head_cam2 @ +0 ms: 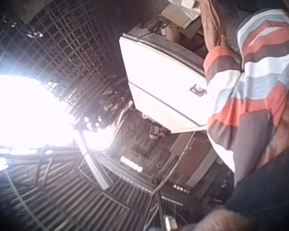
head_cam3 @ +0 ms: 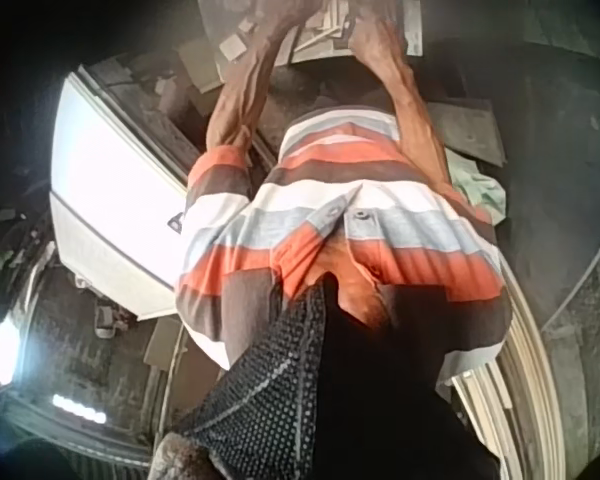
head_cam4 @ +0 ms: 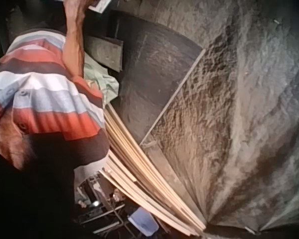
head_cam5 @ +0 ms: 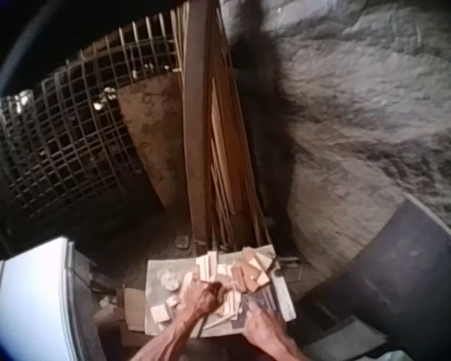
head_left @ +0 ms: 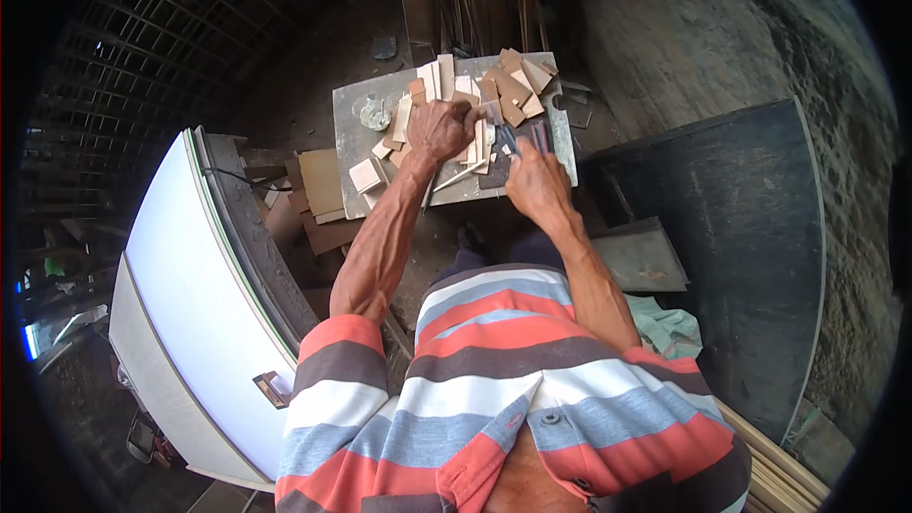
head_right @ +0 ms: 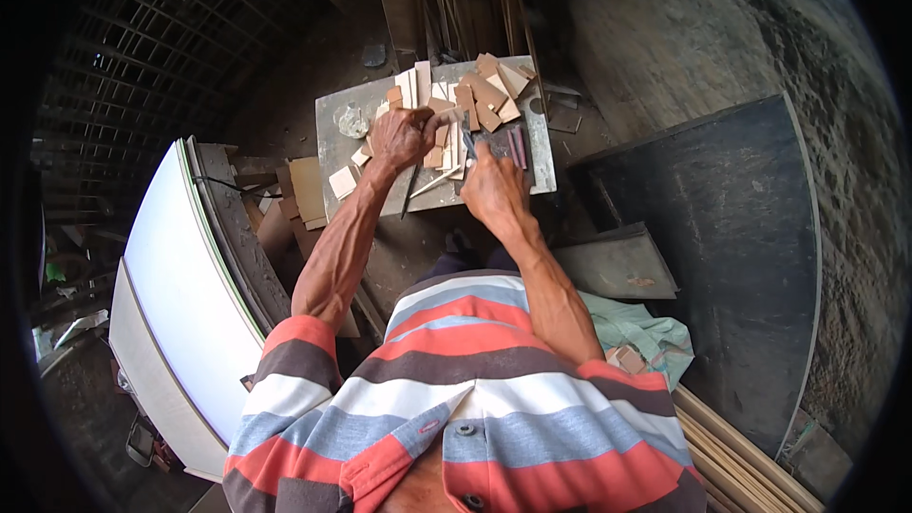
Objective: The person works at a cluttered workbench, using a hammer and chisel to shape small wooden pieces. They repeatedly pick up wood scraps, position them, and strike them with the chisel to remove material. The person also uses a file to smooth the edges of the wood and a pencil to mark measurements on the pieces.
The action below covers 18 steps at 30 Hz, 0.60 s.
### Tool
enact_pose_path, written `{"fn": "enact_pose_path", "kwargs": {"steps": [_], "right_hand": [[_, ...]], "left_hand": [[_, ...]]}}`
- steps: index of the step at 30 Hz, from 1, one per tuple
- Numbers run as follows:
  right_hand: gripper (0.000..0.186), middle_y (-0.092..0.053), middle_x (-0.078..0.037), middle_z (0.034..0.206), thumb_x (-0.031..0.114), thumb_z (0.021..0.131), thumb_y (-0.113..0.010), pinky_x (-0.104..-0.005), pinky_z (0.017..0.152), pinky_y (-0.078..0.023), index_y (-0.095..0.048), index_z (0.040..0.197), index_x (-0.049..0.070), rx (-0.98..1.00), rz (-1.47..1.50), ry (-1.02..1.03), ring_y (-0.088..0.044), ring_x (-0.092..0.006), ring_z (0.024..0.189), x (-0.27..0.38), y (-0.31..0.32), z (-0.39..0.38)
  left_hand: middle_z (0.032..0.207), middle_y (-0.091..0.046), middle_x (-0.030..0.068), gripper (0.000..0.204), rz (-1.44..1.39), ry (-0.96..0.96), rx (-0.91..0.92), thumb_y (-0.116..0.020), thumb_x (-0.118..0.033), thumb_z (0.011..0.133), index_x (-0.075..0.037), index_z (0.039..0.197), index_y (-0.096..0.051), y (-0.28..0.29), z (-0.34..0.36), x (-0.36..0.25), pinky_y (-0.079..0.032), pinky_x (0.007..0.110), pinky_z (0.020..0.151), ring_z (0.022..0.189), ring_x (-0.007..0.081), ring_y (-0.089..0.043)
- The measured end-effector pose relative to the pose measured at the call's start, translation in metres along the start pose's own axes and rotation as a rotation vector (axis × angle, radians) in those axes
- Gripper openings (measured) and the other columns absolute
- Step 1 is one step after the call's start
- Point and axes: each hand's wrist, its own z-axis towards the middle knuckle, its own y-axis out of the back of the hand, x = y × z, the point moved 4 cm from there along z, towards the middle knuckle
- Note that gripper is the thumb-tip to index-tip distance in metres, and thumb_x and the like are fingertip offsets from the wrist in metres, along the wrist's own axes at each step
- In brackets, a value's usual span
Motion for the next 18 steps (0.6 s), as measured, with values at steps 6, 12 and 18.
{"fn": "enact_pose_path", "kwargs": {"steps": [6, 12, 18], "right_hand": [[0.027, -0.065, -0.033, 0.083, 0.015, 0.089, -0.056, -0.0583, 0.074, -0.051, -0.057, 0.112, 0.002, 0.056, -0.001, -0.039, -0.064, -0.0527, 0.083, -0.009, 0.001, -0.024], [0.024, -0.064, -0.032, 0.079, 0.016, 0.09, -0.055, -0.0586, 0.074, -0.049, -0.058, 0.11, 0.004, 0.008, 0.032, -0.039, -0.062, -0.0521, 0.082, -0.008, -0.002, -0.027], [0.024, -0.063, -0.032, 0.076, 0.014, 0.09, -0.054, -0.0594, 0.072, -0.048, -0.058, 0.111, 0.004, 0.038, 0.072, -0.02, -0.062, -0.0521, 0.078, -0.009, -0.003, -0.035]], "left_hand": [[0.064, -0.065, 0.0168, 0.033, -0.04, 0.005, 0.003, -0.065, -0.039, 0.087, -0.01, 0.075, -0.073, -0.011, -0.01, -0.001, -0.051, 0.047, 0.054, 0.06, 0.0375, -0.065], [0.061, -0.064, 0.0166, 0.032, -0.019, 0.018, 0.024, -0.065, -0.039, 0.087, -0.01, 0.075, -0.073, -0.003, -0.006, 0.007, -0.05, 0.047, 0.054, 0.058, 0.0378, -0.064], [0.061, -0.064, 0.0176, 0.033, -0.007, 0.054, 0.027, -0.066, -0.039, 0.087, -0.009, 0.075, -0.074, 0.003, -0.011, 0.013, -0.05, 0.045, 0.055, 0.059, 0.0374, -0.065]]}}
